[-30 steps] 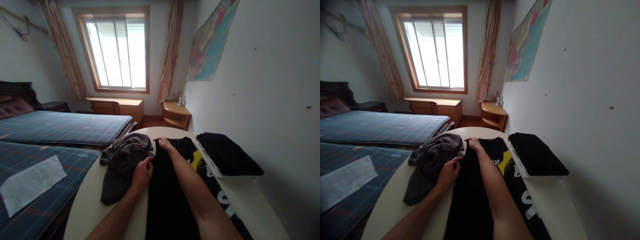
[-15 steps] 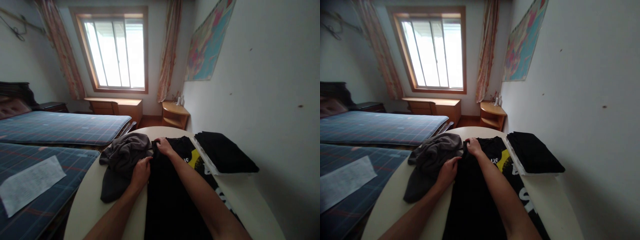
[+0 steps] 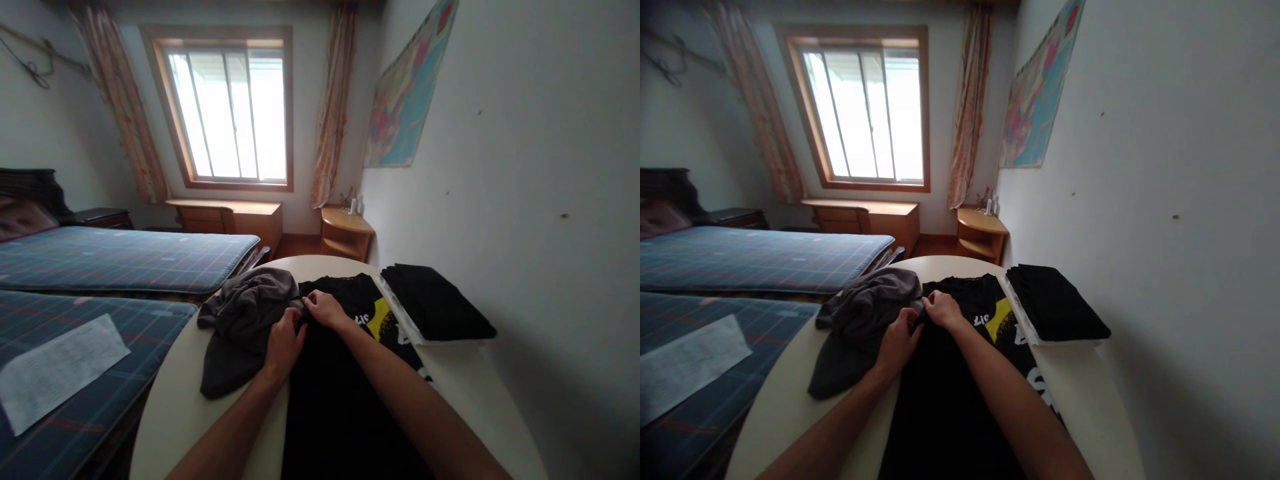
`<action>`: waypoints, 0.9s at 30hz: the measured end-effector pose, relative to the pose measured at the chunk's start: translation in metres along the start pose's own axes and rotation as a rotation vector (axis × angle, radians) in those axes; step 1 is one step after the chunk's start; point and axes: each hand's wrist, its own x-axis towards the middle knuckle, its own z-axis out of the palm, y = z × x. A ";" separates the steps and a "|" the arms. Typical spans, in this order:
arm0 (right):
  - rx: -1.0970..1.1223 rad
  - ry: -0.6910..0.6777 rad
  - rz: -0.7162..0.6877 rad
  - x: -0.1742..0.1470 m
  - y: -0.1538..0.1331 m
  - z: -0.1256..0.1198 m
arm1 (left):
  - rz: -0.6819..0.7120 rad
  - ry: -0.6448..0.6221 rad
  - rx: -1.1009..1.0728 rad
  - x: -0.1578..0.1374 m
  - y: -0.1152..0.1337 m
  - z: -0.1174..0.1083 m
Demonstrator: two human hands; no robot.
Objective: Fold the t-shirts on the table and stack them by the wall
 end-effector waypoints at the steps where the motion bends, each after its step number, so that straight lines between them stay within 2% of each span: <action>1: 0.016 -0.012 0.044 0.003 -0.003 -0.002 | 0.005 -0.002 0.006 -0.002 0.003 0.000; 6: -0.033 -0.115 0.222 0.016 -0.020 -0.006 | -0.014 -0.042 0.038 -0.008 0.008 0.002; 11: -0.077 -0.089 0.272 0.023 -0.028 0.002 | -0.021 -0.068 0.013 -0.010 0.009 -0.001; 14: -0.042 -0.067 0.263 0.024 -0.025 0.004 | -0.026 -0.074 -0.087 -0.011 0.010 -0.003; 18: 0.055 0.001 0.223 0.025 -0.010 0.001 | 0.052 -0.038 -0.273 -0.014 0.017 0.000; 21: 0.153 0.045 0.191 0.026 0.008 -0.009 | 0.100 -0.040 -0.406 -0.019 0.031 0.003; 24: 0.242 0.081 0.169 0.024 0.031 -0.023 | 0.154 -0.109 -0.535 -0.027 0.050 0.007; 27: 0.289 0.119 0.175 0.015 0.058 -0.037 | 0.266 -0.255 -0.600 -0.038 0.062 0.013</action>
